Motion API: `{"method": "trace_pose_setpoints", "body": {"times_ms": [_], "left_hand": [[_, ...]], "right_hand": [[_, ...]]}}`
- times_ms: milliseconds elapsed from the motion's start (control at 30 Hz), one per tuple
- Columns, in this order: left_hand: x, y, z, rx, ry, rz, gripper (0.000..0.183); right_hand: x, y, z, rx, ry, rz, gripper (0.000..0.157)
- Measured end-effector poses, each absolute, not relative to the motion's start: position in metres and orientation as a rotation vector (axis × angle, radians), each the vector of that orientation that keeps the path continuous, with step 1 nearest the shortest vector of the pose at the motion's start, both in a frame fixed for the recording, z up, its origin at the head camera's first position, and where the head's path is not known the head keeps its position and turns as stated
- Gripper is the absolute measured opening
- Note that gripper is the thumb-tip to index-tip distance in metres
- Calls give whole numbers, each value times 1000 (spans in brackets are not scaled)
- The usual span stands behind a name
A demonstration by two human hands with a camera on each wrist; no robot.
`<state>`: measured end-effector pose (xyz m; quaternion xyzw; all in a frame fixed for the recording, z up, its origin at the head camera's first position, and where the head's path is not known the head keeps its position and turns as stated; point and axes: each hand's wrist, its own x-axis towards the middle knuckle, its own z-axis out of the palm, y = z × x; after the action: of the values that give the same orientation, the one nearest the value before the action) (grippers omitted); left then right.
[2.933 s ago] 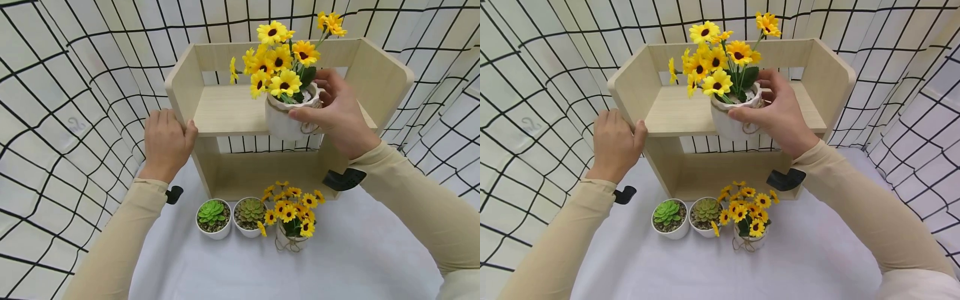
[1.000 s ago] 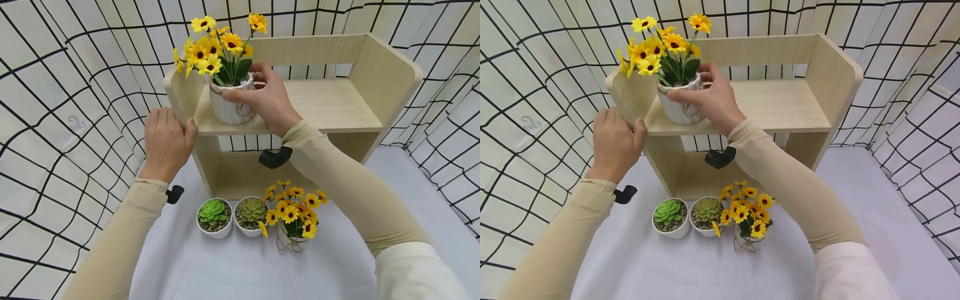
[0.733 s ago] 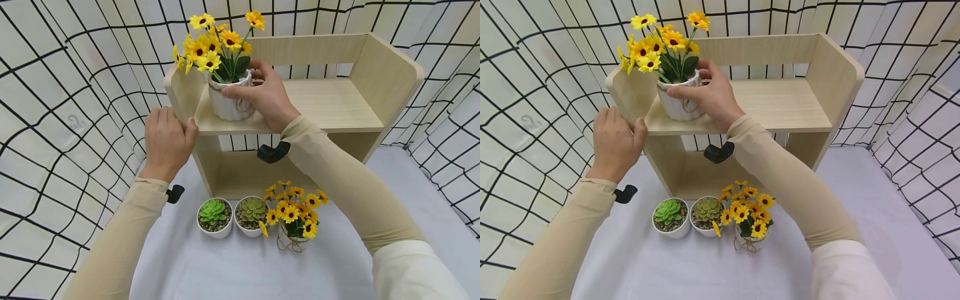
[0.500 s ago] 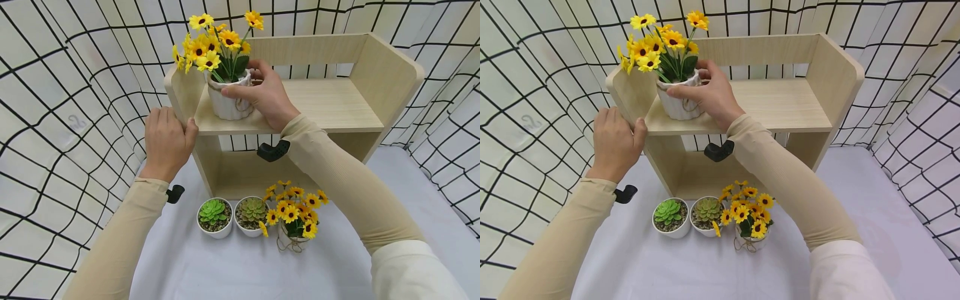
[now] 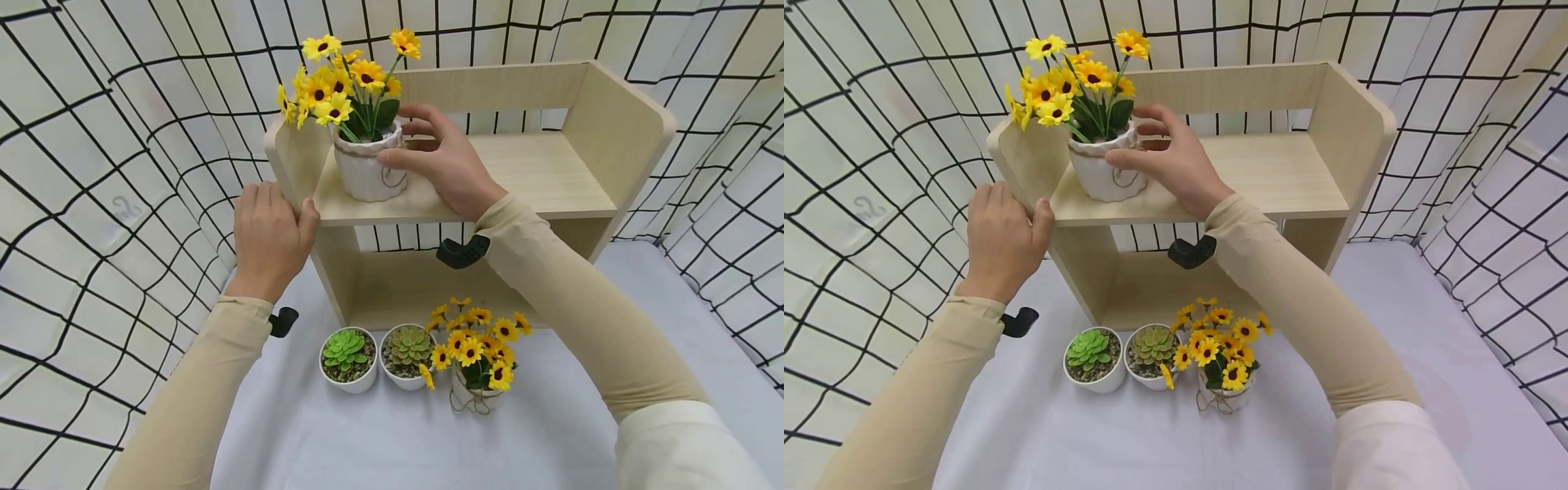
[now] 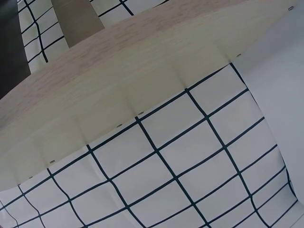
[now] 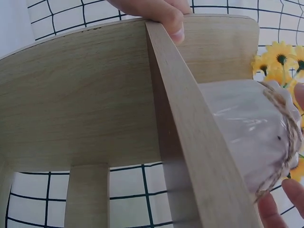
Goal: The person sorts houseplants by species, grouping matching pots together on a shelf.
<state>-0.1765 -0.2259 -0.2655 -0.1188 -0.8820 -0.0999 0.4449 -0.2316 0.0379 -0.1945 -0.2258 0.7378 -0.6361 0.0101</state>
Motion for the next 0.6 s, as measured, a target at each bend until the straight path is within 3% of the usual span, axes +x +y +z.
{"method": "trace_pose_setpoints", "body": {"times_ms": [167,400,600], "left_hand": [[-177,-224,-268,-296,-2175,-249,45],[-177,-224,-269,-307,-2160,-257,44],[-177,-223,-267,-299,-2154,-265,46]], "right_hand": [[-229,54,-199,-719,2265,-2040,67],[-217,70,-203,-766,1901,-2370,38],[-199,83,-206,-866,1884,-2337,34]]}}
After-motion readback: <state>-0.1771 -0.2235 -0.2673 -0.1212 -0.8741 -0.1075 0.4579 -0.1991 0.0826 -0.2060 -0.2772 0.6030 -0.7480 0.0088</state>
